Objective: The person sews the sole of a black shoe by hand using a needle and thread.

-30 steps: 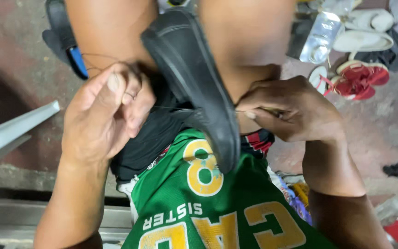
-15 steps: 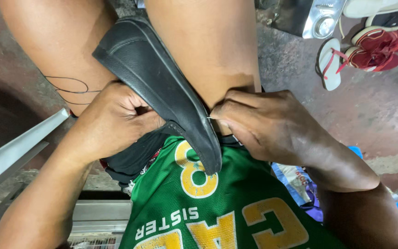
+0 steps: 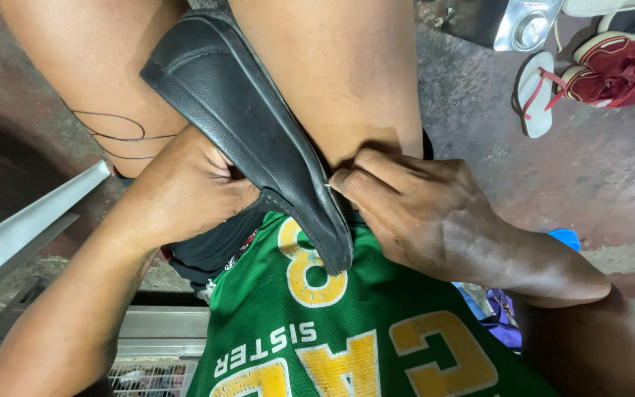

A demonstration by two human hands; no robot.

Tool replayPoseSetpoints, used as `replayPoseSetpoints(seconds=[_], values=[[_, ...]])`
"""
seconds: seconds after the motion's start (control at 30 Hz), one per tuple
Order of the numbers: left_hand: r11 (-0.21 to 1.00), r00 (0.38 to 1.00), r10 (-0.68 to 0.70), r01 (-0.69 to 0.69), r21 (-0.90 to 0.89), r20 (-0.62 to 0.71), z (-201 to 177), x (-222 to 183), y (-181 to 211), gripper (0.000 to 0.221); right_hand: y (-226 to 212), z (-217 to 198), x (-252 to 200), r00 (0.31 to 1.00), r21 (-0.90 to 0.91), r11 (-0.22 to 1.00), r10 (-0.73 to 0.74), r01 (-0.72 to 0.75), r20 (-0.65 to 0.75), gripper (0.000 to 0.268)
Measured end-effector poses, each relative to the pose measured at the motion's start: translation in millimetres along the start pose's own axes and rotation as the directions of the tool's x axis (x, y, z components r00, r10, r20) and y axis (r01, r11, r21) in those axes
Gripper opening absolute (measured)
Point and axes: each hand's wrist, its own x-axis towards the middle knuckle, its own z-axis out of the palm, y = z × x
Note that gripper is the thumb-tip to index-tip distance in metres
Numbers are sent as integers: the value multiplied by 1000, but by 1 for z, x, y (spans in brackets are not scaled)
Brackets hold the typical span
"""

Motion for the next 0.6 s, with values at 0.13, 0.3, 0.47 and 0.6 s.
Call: replayPoseSetpoints(seconds=[0.13, 0.3, 0.47, 0.6], values=[[987, 997, 72, -72, 143, 1, -5, -4, 2, 30, 0, -10, 6, 995, -72, 997, -10, 17, 96, 14], [986, 996, 91, -92, 140, 17, -7, -1, 3, 25, 3, -6, 15, 994, -70, 997, -27, 34, 105, 11], [992, 1000, -13, 13, 128, -1, -7, 0, 2, 19, 15, -9, 20, 989, -56, 997, -46, 54, 138, 25], [992, 999, 36, -35, 121, -5, -8, -1, 1, 18, 25, -11, 19, 988, -145, 988, -28, 51, 151, 37]])
